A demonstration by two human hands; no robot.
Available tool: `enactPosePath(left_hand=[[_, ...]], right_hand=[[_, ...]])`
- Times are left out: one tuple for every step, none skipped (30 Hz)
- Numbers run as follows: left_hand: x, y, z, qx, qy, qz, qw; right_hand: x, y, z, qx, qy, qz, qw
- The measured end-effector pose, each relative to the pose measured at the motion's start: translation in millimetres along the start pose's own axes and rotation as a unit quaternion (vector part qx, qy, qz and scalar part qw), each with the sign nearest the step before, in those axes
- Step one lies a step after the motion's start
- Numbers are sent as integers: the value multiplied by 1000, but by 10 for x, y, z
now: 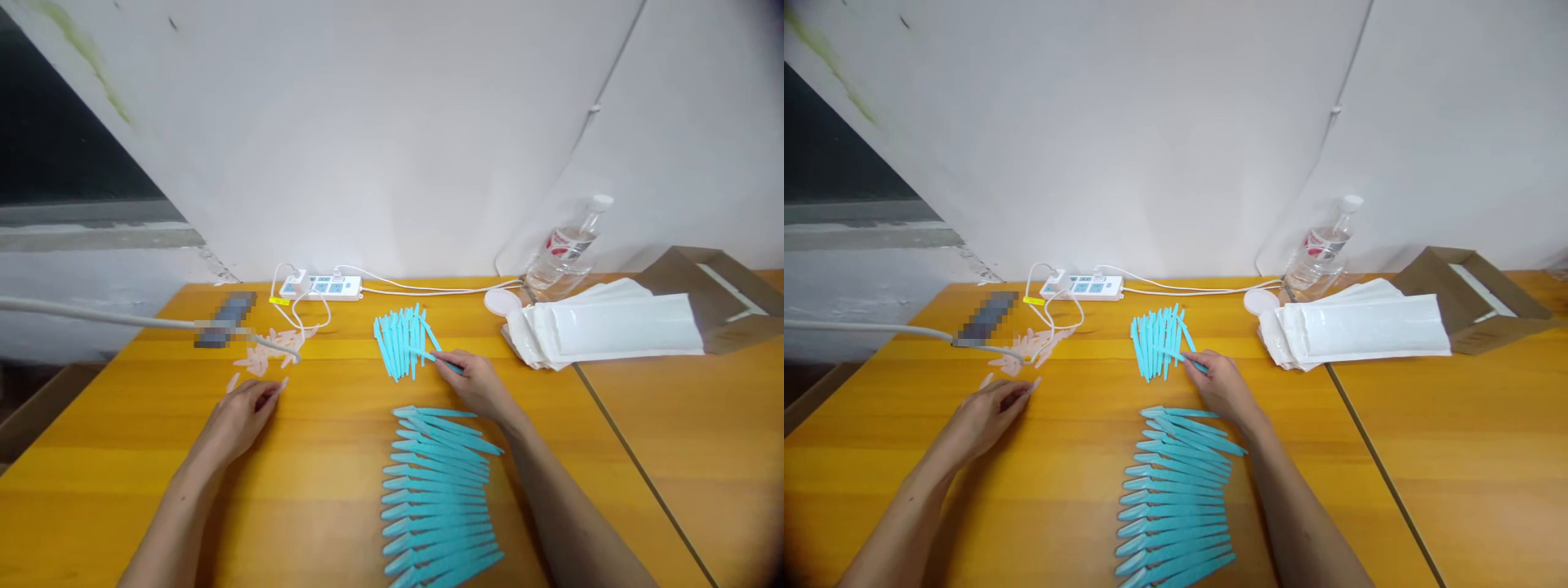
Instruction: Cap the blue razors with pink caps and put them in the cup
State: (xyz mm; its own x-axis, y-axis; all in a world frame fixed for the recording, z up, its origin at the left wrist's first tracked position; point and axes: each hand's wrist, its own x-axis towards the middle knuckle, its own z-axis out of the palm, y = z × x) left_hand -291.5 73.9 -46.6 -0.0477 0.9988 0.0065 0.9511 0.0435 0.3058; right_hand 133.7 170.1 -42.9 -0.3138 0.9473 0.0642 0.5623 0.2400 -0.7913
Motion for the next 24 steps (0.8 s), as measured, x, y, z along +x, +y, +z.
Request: enactPosePath(left_hand=[[17, 43, 29, -12, -5, 5, 1000], [33, 94, 57, -23, -7, 10, 1000], [46, 151, 81, -32, -4, 14, 999], [58, 214, 102, -39, 0, 19, 999], [69, 283, 120, -45, 5, 22, 999], [79, 356, 135, -51, 7, 24, 998], [90, 433, 148, -56, 6, 27, 998], [101, 513, 160, -64, 4, 33, 997], [112, 593, 173, -78, 1, 42, 996], [124, 670, 187, -94, -1, 52, 994], [135, 742, 203, -112, 0, 60, 992], [145, 805, 220, -127, 6, 64, 990], [154, 858, 238, -136, 15, 62, 989], [164, 903, 256, -138, 26, 55, 989], [177, 943, 274, -134, 35, 46, 989], [197, 981, 291, -129, 41, 38, 990], [225, 1024, 308, -125, 44, 34, 991], [266, 1074, 324, -122, 47, 35, 991], [319, 1133, 339, -121, 49, 40, 991], [385, 1201, 353, -119, 54, 46, 990], [460, 1274, 364, -113, 58, 54, 990], [540, 1347, 373, -102, 59, 64, 991], [618, 1416, 379, -85, 55, 76, 992], [689, 1473, 384, -63, 47, 87, 993]], right_hand=[[-25, -17, 13, -14, -3, -13, 1000], [-44, -34, 26, -23, -10, -25, 999], [-56, -50, 38, -27, -19, -38, 999], [-64, -63, 48, -27, -28, -50, 998], [-69, -72, 55, -25, -33, -60, 997], [-71, -78, 59, -22, -37, -69, 997], [-72, -81, 63, -19, -40, -77, 996], [-73, -80, 67, -18, -42, -83, 996], [-73, -76, 71, -20, -44, -86, 995], [-72, -70, 77, -23, -48, -86, 995], [-72, -63, 84, -25, -53, -85, 995], [-72, -55, 93, -26, -57, -84, 994], [-72, -48, 101, -25, -60, -81, 995], [-73, -40, 109, -23, -62, -79, 995], [-73, -35, 115, -19, -63, -77, 995], [-74, -31, 120, -14, -64, -77, 995], [-74, -30, 122, -9, -64, -76, 995], [-74, -31, 123, -5, -64, -74, 995], [-75, -35, 122, -1, -63, -72, 995], [-76, -40, 120, 2, -60, -68, 996], [-77, -46, 118, 5, -57, -63, 996], [-78, -52, 115, 9, -54, -58, 997], [-79, -58, 111, 15, -52, -53, 997], [-79, -62, 107, 21, -50, -51, 997]])
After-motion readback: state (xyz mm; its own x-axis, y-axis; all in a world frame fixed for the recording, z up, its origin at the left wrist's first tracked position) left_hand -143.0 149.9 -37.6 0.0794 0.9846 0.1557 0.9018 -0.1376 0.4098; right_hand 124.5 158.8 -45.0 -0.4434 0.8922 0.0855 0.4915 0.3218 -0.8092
